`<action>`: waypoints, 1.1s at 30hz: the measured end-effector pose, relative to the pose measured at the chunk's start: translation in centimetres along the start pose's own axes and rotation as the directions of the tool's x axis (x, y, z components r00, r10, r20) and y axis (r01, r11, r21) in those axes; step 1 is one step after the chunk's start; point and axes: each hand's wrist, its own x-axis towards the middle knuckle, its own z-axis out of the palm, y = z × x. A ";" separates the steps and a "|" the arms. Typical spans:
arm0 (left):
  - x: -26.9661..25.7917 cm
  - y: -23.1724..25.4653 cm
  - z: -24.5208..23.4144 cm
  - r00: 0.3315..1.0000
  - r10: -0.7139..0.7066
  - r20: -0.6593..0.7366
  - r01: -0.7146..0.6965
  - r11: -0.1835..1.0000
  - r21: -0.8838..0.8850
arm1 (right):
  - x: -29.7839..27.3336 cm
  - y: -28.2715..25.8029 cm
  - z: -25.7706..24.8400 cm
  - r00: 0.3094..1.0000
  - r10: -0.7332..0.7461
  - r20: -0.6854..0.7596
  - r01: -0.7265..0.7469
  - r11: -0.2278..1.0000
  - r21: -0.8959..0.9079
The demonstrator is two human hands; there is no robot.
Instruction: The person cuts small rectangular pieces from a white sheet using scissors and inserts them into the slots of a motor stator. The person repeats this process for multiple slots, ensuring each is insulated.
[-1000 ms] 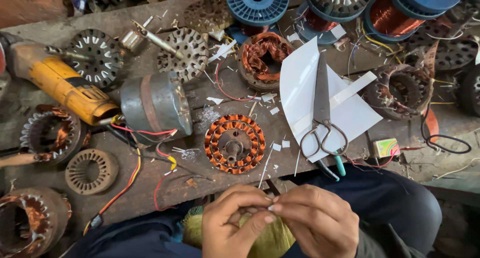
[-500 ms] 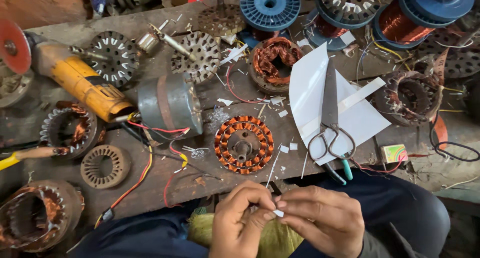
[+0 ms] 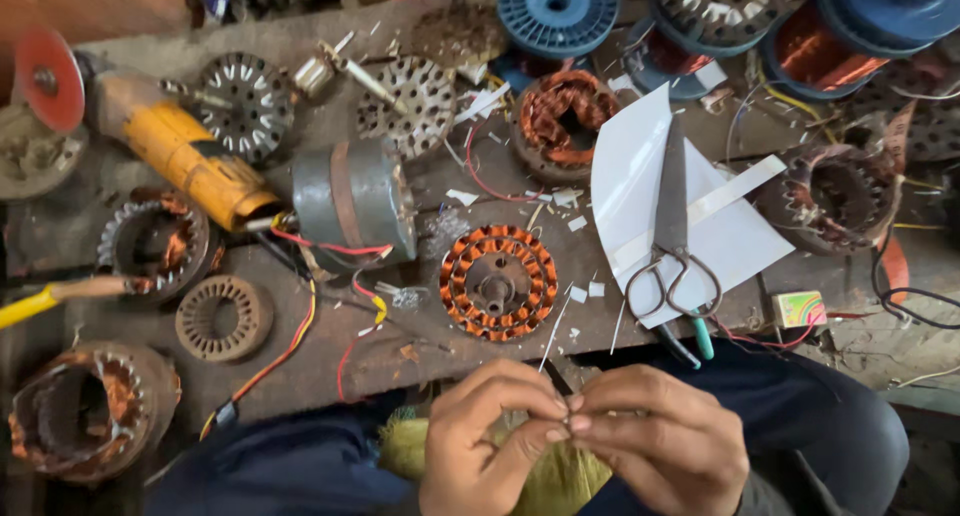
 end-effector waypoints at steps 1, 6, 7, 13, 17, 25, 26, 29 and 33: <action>0.0 0.2 -0.5 1.000 0.003 0.023 -0.004 0.999 0.049 | -0.4 0.1 -0.3 0.999 0.037 0.008 -0.037 0.999 0.006; 3.1 -1.3 -3.9 0.978 0.140 -0.153 -0.041 0.854 0.519 | -2.0 1.7 -0.1 0.907 0.378 -0.185 -0.277 0.867 0.415; 4.0 -2.0 -4.4 0.970 0.155 -0.189 -0.005 0.787 0.616 | -2.1 2.2 -0.1 0.851 0.487 -0.196 -0.306 0.763 0.569; 6.5 -6.5 -4.2 0.988 0.148 -0.045 -0.063 0.654 0.754 | -1.8 4.0 0.0 0.637 0.738 -0.222 -0.529 0.628 0.570; 6.8 -8.4 -4.3 0.989 0.009 -0.146 0.095 0.717 0.691 | -1.7 4.0 0.1 0.646 0.734 -0.212 -0.577 0.650 0.494; 7.9 -7.6 -2.8 0.948 -0.024 -0.317 0.177 0.868 0.464 | -0.3 3.3 0.9 0.835 0.447 -0.322 -0.449 0.891 0.071; 7.5 -7.0 -2.5 0.958 -0.029 -0.284 0.166 0.867 0.471 | -0.2 3.0 1.0 0.878 0.346 -0.332 -0.389 0.918 -0.072; 6.3 -5.3 -1.6 0.986 0.046 -0.160 0.043 0.856 0.515 | 0.2 2.7 1.7 0.813 0.397 -0.425 -0.442 0.897 -0.007; 5.5 -4.2 -1.1 0.972 0.236 0.001 -0.198 0.813 0.547 | 0.5 2.8 1.6 0.824 0.350 -0.446 -0.438 0.892 -0.108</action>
